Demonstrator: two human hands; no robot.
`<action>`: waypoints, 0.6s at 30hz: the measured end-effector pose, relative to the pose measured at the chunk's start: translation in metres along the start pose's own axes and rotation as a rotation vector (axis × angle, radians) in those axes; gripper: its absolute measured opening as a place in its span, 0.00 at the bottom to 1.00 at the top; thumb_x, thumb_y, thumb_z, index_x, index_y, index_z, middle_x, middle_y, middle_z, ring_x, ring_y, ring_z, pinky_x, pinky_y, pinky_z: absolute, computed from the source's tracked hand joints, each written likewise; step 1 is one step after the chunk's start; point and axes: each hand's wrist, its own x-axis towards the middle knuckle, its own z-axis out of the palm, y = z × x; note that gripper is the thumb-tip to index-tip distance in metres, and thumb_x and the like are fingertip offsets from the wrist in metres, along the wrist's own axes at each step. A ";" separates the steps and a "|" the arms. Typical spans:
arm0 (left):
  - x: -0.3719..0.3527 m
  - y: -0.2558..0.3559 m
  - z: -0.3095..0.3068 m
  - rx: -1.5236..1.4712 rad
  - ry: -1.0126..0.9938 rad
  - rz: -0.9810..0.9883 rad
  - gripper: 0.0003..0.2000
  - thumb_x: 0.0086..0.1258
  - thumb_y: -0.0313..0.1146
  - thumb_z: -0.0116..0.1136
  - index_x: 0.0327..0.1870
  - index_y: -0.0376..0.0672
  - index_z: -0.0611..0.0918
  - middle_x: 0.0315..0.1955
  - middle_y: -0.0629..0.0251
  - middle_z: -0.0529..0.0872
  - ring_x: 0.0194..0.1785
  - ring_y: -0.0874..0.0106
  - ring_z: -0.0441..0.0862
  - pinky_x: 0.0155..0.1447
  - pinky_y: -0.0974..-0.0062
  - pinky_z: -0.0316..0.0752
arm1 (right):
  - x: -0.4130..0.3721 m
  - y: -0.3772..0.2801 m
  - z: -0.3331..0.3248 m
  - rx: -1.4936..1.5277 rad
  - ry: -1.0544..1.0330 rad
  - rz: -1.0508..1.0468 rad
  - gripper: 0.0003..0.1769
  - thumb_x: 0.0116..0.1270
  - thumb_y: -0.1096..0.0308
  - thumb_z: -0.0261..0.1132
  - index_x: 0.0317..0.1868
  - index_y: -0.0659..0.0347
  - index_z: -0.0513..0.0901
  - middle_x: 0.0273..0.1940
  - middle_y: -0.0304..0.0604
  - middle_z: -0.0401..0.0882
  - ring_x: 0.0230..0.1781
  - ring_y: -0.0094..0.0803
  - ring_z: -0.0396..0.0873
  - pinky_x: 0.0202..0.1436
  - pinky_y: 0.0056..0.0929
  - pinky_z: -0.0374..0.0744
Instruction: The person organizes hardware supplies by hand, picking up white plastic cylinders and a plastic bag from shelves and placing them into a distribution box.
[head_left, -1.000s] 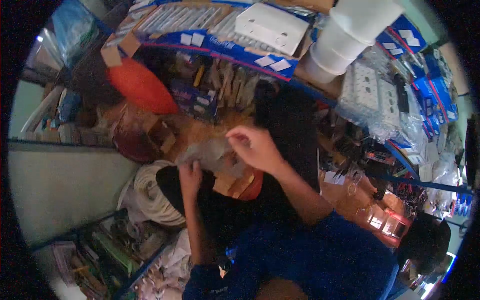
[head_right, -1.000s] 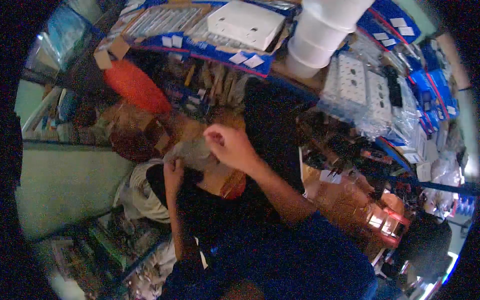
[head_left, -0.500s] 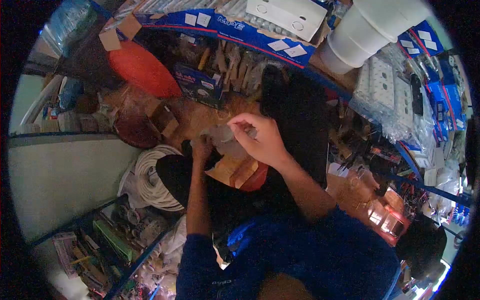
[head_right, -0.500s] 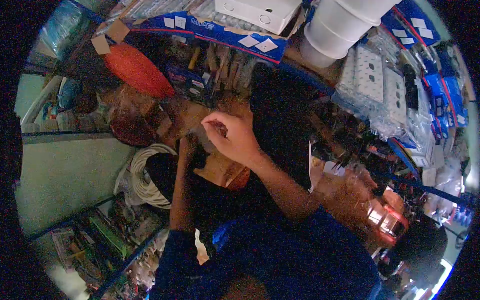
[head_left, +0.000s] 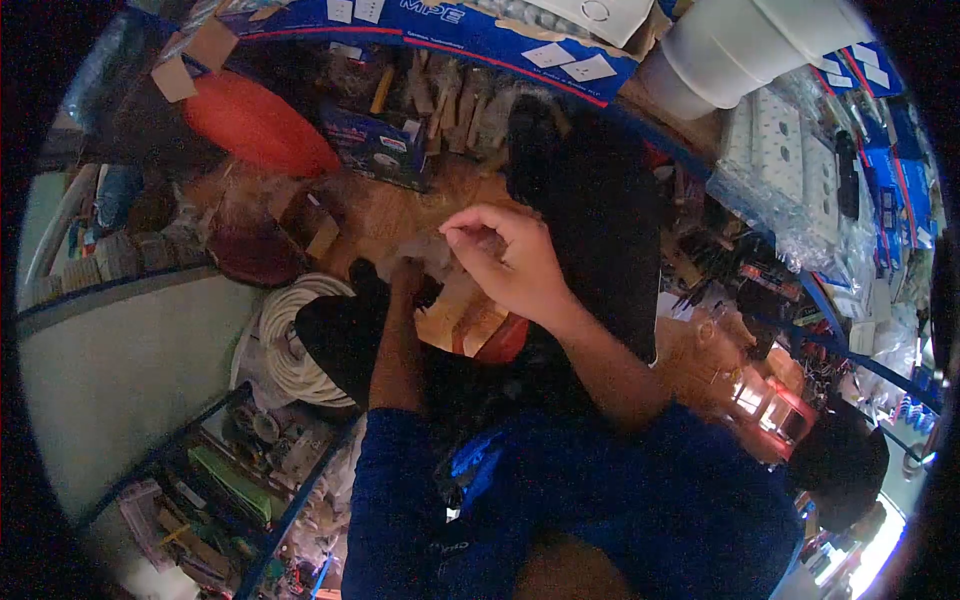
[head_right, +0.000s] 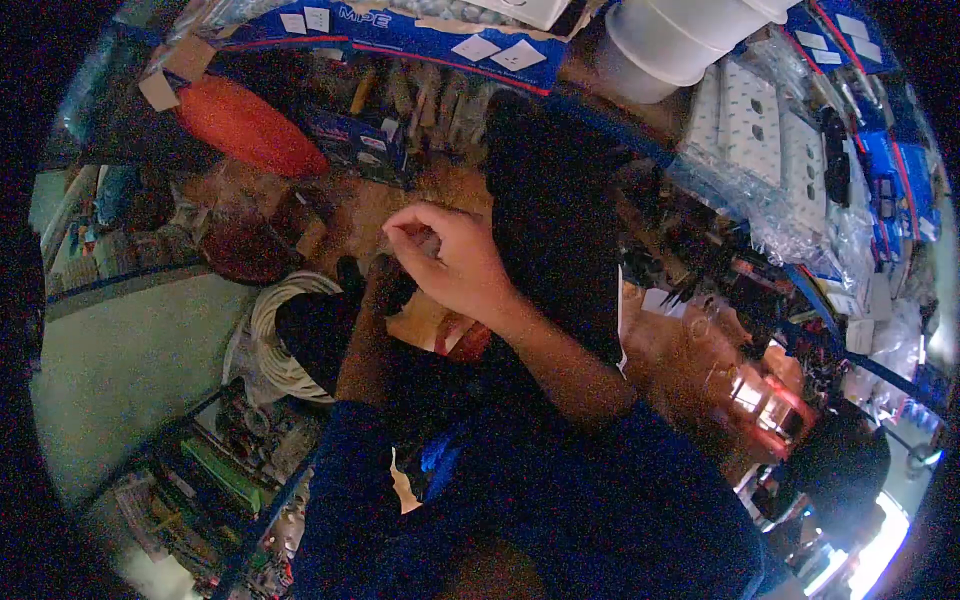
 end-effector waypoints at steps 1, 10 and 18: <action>-0.010 0.011 -0.012 -0.010 -0.029 -0.031 0.24 0.64 0.48 0.59 0.46 0.32 0.82 0.44 0.40 0.84 0.51 0.48 0.82 0.52 0.55 0.76 | 0.000 0.002 0.002 0.003 0.004 -0.004 0.06 0.67 0.72 0.64 0.42 0.65 0.84 0.34 0.36 0.84 0.35 0.18 0.79 0.40 0.22 0.76; -0.055 0.048 -0.037 -0.018 -0.046 -0.074 0.26 0.50 0.49 0.70 0.41 0.34 0.84 0.41 0.43 0.86 0.48 0.50 0.84 0.48 0.56 0.78 | -0.002 0.007 0.006 0.038 -0.013 -0.028 0.06 0.67 0.73 0.65 0.42 0.65 0.84 0.33 0.37 0.84 0.35 0.17 0.78 0.40 0.22 0.76; -0.024 0.022 -0.028 0.039 0.175 0.005 0.20 0.56 0.45 0.66 0.40 0.36 0.84 0.40 0.46 0.86 0.46 0.51 0.84 0.46 0.56 0.79 | -0.004 0.003 0.009 -0.003 -0.025 -0.024 0.07 0.68 0.69 0.65 0.41 0.65 0.84 0.34 0.37 0.84 0.36 0.18 0.78 0.41 0.22 0.76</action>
